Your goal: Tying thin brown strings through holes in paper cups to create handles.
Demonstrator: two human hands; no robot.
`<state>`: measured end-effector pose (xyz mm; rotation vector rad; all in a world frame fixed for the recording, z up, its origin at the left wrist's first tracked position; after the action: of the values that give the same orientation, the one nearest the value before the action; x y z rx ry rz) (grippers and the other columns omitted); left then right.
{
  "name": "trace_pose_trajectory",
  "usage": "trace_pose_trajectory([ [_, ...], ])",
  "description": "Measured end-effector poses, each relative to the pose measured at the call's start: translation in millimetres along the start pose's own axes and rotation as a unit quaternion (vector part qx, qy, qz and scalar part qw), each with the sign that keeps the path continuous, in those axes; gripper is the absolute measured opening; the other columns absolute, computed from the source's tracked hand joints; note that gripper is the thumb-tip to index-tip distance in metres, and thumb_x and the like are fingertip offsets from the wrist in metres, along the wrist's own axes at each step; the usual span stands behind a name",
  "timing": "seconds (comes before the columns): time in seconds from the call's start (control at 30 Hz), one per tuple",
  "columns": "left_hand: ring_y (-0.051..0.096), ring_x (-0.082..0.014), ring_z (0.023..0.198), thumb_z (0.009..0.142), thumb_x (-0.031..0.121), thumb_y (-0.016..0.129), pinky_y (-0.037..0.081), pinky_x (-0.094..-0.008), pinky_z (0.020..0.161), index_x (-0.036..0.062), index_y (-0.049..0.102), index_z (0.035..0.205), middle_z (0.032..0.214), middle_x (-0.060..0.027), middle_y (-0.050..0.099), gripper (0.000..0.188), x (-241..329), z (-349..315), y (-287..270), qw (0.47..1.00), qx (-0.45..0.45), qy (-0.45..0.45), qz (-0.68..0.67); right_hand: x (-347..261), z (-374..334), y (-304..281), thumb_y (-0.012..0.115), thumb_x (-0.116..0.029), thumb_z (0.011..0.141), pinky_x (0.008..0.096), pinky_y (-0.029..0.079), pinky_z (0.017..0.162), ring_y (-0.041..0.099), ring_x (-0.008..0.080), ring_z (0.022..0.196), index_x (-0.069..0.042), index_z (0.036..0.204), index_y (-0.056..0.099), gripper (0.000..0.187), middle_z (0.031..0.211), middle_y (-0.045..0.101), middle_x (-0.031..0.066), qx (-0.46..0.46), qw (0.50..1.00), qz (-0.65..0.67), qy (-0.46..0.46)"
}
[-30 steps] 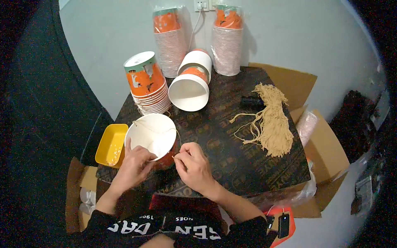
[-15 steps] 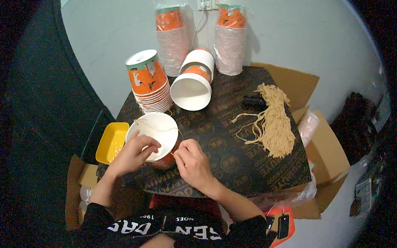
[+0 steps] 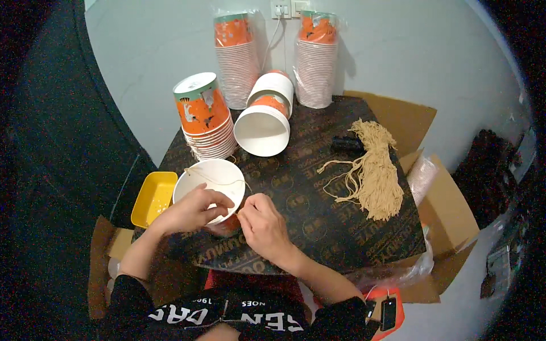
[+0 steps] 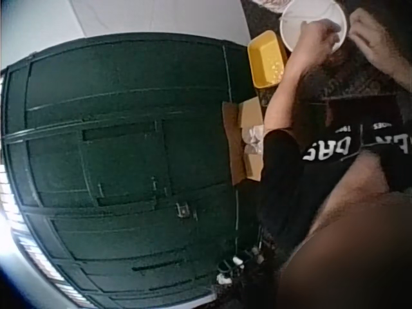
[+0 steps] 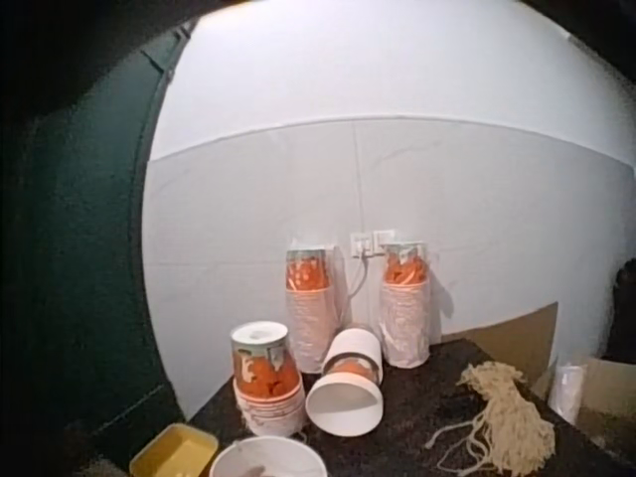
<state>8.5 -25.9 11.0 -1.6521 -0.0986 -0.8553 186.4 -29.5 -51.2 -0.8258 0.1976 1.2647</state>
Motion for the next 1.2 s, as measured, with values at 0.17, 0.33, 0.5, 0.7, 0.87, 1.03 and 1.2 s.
trace_pose_trajectory([
  [0.17,0.064,-0.0322,0.09,0.086,0.011,0.06,0.041,-0.04,0.093,0.0,0.067,0.102,0.093,-0.0179,0.069,0.02,2,4,-2,1.0,-0.013,0.016,0.01,-1,2,0,0.063,-0.002,0.082,0.0394,0.048,0.069,0.057,0.03,0.083,0.001,0.081,0.057,0.008,0.089,0.053,0.0122,0.0,1.0,-0.007,-0.007],
  [0.33,0.066,-0.0276,0.085,0.086,0.009,0.061,0.05,-0.0361,0.079,-0.0011,0.067,0.102,0.09,-0.0166,0.07,0.02,-5,9,-1,0.998,-0.037,0.02,-0.038,-1,2,4,0.064,-0.003,0.08,0.0392,0.048,0.069,0.057,0.0304,0.083,0.001,0.083,0.058,0.007,0.09,0.053,0.0122,-0.005,1.0,-0.017,0.0],
  [0.5,0.064,-0.0183,0.079,0.085,0.007,0.06,0.05,-0.0323,0.076,-0.0008,0.067,0.1,0.084,-0.013,0.069,0.018,-8,15,2,0.993,-0.074,0.013,-0.092,2,0,7,0.064,-0.002,0.08,0.0393,0.048,0.069,0.057,0.0309,0.083,0.001,0.084,0.058,0.008,0.091,0.053,0.0125,0.003,1.0,-0.012,-0.005],
  [0.7,0.06,-0.0167,0.072,0.085,0.007,0.059,0.049,-0.0321,0.07,-0.0012,0.063,0.089,0.075,-0.0111,0.065,0.01,-14,21,10,0.994,-0.058,0.02,-0.093,1,-2,9,0.064,-0.001,0.079,0.0396,0.048,0.069,0.057,0.0311,0.083,0.001,0.084,0.057,0.009,0.092,0.053,0.0134,0.013,1.0,-0.003,-0.002],
  [0.87,0.059,-0.0175,0.07,0.085,0.008,0.059,0.048,-0.0334,0.067,-0.0008,0.061,0.085,0.073,-0.0114,0.063,0.009,-13,19,11,0.995,-0.052,0.019,-0.084,1,-4,7,0.064,0.0,0.078,0.0397,0.048,0.07,0.057,0.0316,0.083,0.001,0.083,0.056,0.009,0.093,0.053,0.0134,0.015,1.0,0.01,0.006],
  [1.03,0.059,-0.0182,0.069,0.083,0.01,0.06,0.048,-0.034,0.067,0.0,0.06,0.084,0.073,-0.012,0.062,0.01,-11,10,2,0.997,-0.015,-0.017,-0.07,3,-5,2,0.065,-0.002,0.077,0.0398,0.049,0.072,0.057,0.0312,0.088,0.0,0.079,0.056,0.01,0.095,0.054,0.0128,-0.027,0.999,-0.008,-0.017],
  [1.2,0.057,-0.0122,0.067,0.081,0.009,0.06,0.045,-0.0278,0.061,0.0003,0.058,0.079,0.078,-0.0088,0.066,0.009,-21,5,3,0.975,0.04,-0.067,-0.21,4,-3,-4,0.065,-0.002,0.077,0.0402,0.049,0.072,0.056,0.031,0.09,-0.001,0.08,0.055,0.01,0.095,0.054,0.0117,-0.03,0.999,-0.022,-0.014],
])
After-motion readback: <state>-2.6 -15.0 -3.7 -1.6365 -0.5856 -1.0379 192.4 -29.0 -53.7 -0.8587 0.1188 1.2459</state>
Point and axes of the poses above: each hand's wrist, its own z-axis towards the middle knuckle, its own y-axis out of the palm, x = y × z, the point moved 2 cm from there along z, towards the middle knuckle
